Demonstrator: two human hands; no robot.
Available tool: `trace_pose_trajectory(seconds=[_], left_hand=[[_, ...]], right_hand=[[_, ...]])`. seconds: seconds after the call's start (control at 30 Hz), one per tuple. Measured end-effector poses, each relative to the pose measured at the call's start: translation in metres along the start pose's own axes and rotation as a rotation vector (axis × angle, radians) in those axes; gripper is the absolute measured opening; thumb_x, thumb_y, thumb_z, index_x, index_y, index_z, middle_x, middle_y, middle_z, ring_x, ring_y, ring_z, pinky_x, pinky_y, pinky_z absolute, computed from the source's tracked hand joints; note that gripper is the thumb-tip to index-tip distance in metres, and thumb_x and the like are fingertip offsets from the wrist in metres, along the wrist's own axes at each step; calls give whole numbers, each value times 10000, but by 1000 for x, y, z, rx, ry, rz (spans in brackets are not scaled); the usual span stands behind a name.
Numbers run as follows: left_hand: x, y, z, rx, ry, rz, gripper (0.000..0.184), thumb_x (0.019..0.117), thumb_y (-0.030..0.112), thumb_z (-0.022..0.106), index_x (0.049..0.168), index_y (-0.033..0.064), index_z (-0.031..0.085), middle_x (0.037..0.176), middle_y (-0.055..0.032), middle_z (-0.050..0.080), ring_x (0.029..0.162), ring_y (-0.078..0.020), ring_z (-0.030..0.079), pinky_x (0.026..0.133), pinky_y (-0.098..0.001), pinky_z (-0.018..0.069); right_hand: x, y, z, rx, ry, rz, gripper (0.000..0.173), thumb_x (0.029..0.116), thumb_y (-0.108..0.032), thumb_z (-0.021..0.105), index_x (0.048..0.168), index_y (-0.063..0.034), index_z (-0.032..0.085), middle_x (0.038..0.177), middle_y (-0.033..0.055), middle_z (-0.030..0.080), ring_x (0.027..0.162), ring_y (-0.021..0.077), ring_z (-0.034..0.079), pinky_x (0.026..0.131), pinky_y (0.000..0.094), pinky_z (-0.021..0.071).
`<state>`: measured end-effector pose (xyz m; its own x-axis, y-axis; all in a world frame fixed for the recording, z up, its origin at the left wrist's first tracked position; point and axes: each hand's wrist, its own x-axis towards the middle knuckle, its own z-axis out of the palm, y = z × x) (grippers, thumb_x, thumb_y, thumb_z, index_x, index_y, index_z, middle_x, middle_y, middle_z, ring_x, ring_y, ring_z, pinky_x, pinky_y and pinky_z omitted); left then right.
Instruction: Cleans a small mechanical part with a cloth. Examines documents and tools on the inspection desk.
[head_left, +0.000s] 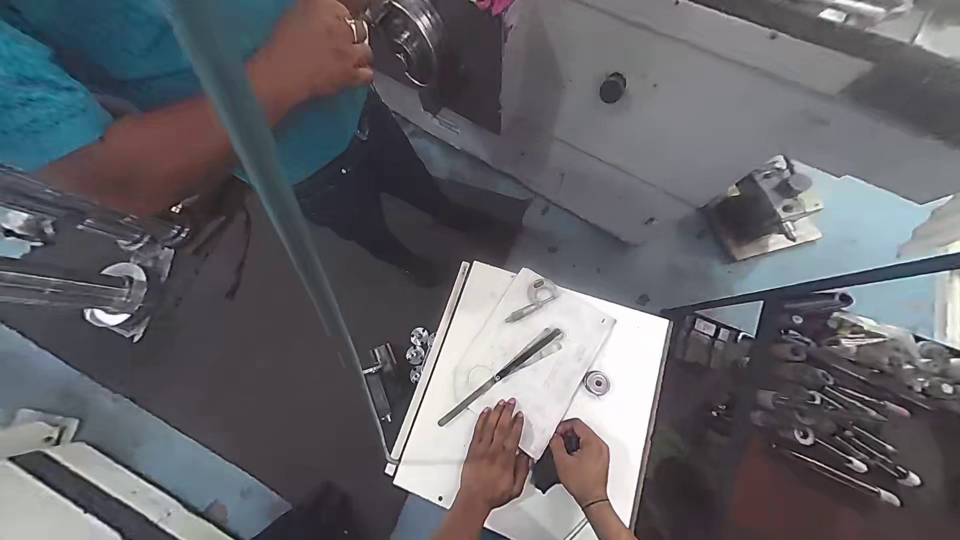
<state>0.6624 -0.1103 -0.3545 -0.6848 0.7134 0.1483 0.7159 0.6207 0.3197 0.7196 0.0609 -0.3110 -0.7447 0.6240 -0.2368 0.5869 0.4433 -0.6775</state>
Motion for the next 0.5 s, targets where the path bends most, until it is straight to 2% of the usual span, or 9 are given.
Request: trace_pose_trajectory(seconds=[0.17,0.33,0.5], left_hand=[[4,-1,2,-3,21,-2,622,991,514,361,1445,135,553,1569,-90,482,1487,-241,395,1231,-469,261],[2,1,-1,-9,3,-3,626,963,509,407,1435,127,561,1557,-107,494,1471,-262,419,1219,-475,278],[2,-1,0,-9,16,6,634,952,524,439,1414,112,576,1546,-116,504,1455,-275,439,1219,-480,285]], right_hand=[[3,1,0,-1,17,-30,212,751,-230,648,789,-29,706,662,91,651,590,270,639,546,502,501],[-1,1,0,-5,8,-30,228,768,-234,629,803,-22,706,675,98,654,599,272,645,549,509,502],[-4,8,9,-9,83,-128,243,786,-245,600,797,-24,701,676,90,652,585,243,638,533,463,505]])
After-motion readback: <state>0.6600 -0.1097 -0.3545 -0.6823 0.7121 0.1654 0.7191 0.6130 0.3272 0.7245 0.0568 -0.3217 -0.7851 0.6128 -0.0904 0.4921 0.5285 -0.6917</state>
